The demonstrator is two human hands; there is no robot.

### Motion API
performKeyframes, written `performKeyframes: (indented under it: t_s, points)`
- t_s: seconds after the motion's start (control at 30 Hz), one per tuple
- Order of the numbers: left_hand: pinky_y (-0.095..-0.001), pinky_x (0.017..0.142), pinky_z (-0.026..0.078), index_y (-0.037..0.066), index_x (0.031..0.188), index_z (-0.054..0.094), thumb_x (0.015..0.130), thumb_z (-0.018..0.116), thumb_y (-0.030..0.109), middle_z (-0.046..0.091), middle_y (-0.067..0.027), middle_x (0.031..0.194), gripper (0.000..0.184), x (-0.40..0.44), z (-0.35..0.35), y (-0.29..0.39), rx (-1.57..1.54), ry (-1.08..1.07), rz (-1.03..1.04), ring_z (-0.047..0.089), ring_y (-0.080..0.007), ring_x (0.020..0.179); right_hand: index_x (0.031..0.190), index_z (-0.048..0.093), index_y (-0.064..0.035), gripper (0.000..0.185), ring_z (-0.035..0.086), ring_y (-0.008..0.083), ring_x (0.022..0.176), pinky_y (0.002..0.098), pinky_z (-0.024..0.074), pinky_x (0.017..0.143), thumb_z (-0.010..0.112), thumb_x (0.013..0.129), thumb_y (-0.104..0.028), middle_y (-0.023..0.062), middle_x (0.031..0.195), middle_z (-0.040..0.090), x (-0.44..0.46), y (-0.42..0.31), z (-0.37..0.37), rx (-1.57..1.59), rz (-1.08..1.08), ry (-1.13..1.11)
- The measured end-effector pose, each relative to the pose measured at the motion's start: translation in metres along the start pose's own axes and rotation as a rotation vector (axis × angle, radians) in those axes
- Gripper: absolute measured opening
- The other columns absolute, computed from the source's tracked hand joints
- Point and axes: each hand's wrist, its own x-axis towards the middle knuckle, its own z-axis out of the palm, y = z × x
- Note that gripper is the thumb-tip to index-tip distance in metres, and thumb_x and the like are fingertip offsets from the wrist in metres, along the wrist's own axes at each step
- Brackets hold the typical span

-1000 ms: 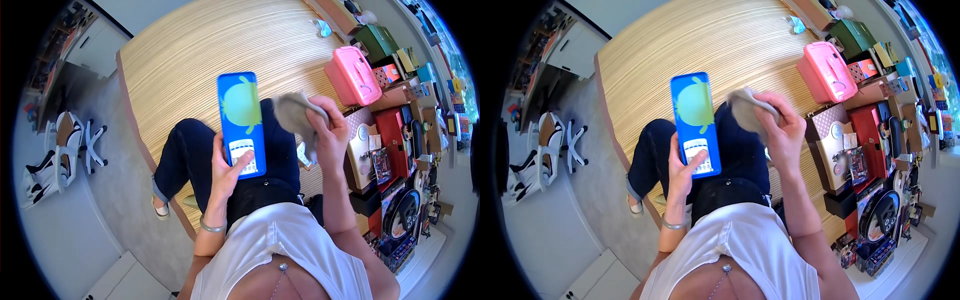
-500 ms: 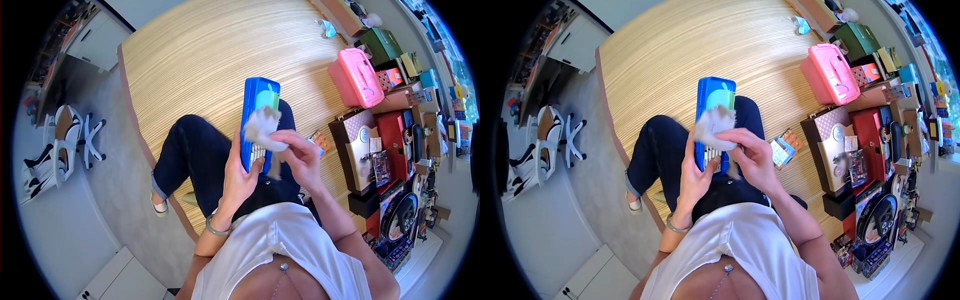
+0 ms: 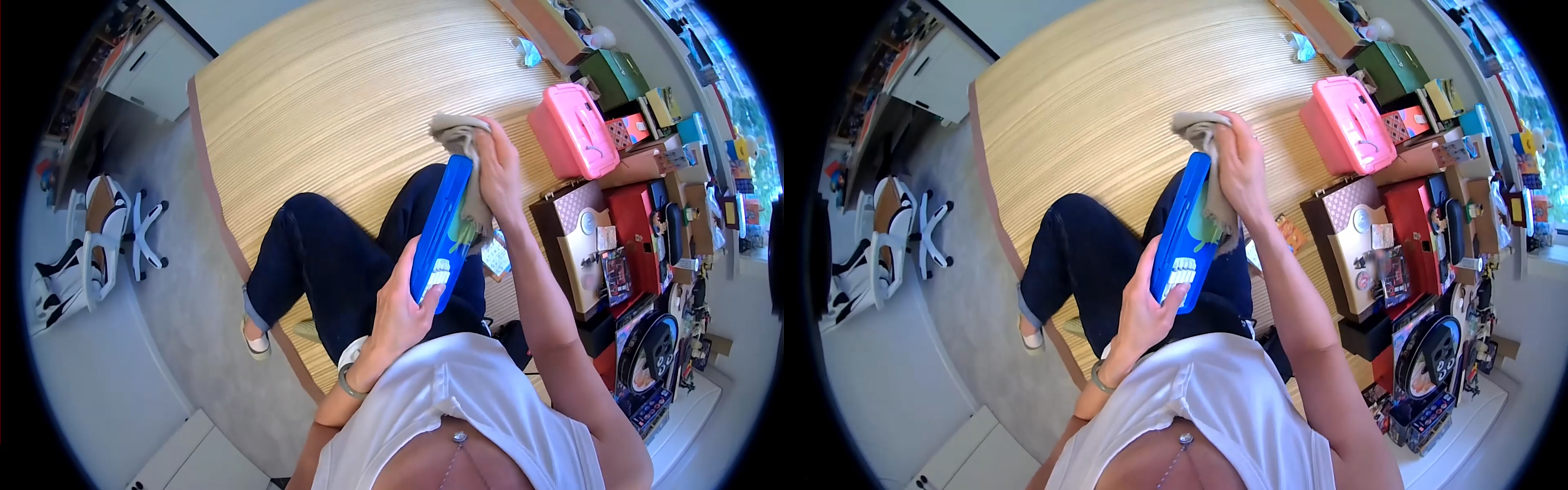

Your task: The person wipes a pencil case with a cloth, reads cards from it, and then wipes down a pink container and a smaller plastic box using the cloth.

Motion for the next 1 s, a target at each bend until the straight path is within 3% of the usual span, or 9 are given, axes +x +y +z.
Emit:
performKeyframes:
  t_s: [0.07,0.33,0.53,0.6,0.63,0.7,0.8,0.93,1.0]
  points:
    - [-0.0334,0.097,0.047,-0.005,0.141,0.037,0.086,0.07,0.01,0.06,-0.0224,0.125,0.067,0.001,-0.001,-0.003,-0.04,-0.008,-0.021,0.062,-0.0255,0.111,0.117,0.061,-0.0032,0.025,0.057,0.0134,0.095,0.026,0.0454,0.081,0.046,0.103,-0.018,0.0049,0.101,0.064,-0.013,0.001,-0.005,0.555,0.325,-0.07]
    - [-0.032,0.096,0.047,-0.003,0.147,0.021,0.088,0.07,0.01,0.053,-0.0158,0.127,0.078,0.006,0.013,-0.019,-0.548,0.105,-0.142,0.056,-0.0198,0.113,0.127,0.053,-0.0027,0.029,0.055,0.0077,0.092,0.0227,0.0458,0.082,0.041,0.105,-0.017,0.0014,0.106,0.06,-0.092,-0.032,0.0,0.813,0.735,-0.007]
    - [-0.0292,0.093,0.048,0.0,0.139,0.036,0.096,0.062,0.015,0.058,-0.0101,0.121,0.053,0.04,-0.004,-0.017,-0.759,0.369,-0.147,0.058,-0.0145,0.108,0.144,0.034,0.0049,0.042,0.05,0.0109,0.116,0.0249,0.0395,0.1,0.039,0.104,-0.009,0.0086,0.132,0.053,-0.157,-0.078,0.005,0.845,0.592,-0.114]
    - [-0.0286,0.094,0.047,0.001,0.139,0.037,0.101,0.055,0.025,0.057,-0.01,0.124,0.048,0.045,-0.002,-0.013,-0.895,0.38,-0.215,0.058,-0.0147,0.108,0.152,0.012,0.0027,0.057,0.035,0.0186,0.134,0.0302,0.0291,0.111,0.037,0.102,-0.003,0.0148,0.151,0.03,-0.164,-0.088,0.008,0.885,0.501,-0.17]
    - [-0.0283,0.089,0.049,0.004,0.133,0.047,0.103,0.048,0.037,0.061,-0.0065,0.119,0.045,0.046,0.004,-0.007,-0.86,0.406,-0.255,0.061,-0.0139,0.103,0.151,0.015,0.0029,0.056,0.035,0.0211,0.135,0.0322,0.0285,0.111,0.037,0.1,-0.001,0.0164,0.151,0.029,-0.166,-0.087,0.016,0.86,0.402,-0.112]
    - [-0.0302,0.092,0.048,0.005,0.133,0.048,0.103,0.045,0.04,0.061,-0.0059,0.12,0.046,0.042,0.014,-0.008,-0.964,0.343,-0.327,0.06,-0.0146,0.106,0.149,0.019,0.0031,0.055,0.035,0.0235,0.135,0.0343,0.0278,0.112,0.038,0.098,0.001,0.0179,0.151,0.028,-0.158,-0.078,0.021,0.83,0.302,-0.049]
    - [-0.0321,0.095,0.046,0.005,0.133,0.048,0.103,0.045,0.041,0.061,-0.0048,0.121,0.046,0.038,0.014,-0.005,-1.079,0.245,-0.398,0.059,-0.0153,0.109,0.13,0.039,0.0027,0.037,0.044,0.0258,0.123,0.0362,0.0365,0.104,0.039,0.093,0.003,0.02,0.135,0.042,-0.117,-0.069,0.016,0.441,-0.177,0.042]
    - [-0.0331,0.099,0.044,0.006,0.132,0.049,0.103,0.047,0.037,0.06,-0.0047,0.124,0.043,0.042,0.007,-0.009,-1.075,0.333,-0.371,0.057,-0.0151,0.114,0.13,0.044,-0.0017,0.03,0.053,0.0106,0.103,0.0252,0.0415,0.092,0.043,0.103,-0.014,0.006,0.115,0.057,-0.086,-0.071,0.019,0.61,0.39,0.13]
    - [-0.0326,0.096,0.044,0.008,0.13,0.051,0.103,0.046,0.036,0.062,-0.0037,0.121,0.04,0.048,-0.002,-0.005,-1.244,0.282,-0.335,0.058,-0.0143,0.11,0.131,0.044,-0.0031,0.031,0.052,0.0088,0.104,0.0253,0.0426,0.091,0.041,0.104,-0.016,0.0042,0.116,0.057,-0.083,-0.051,0.029,1.129,0.606,0.134]
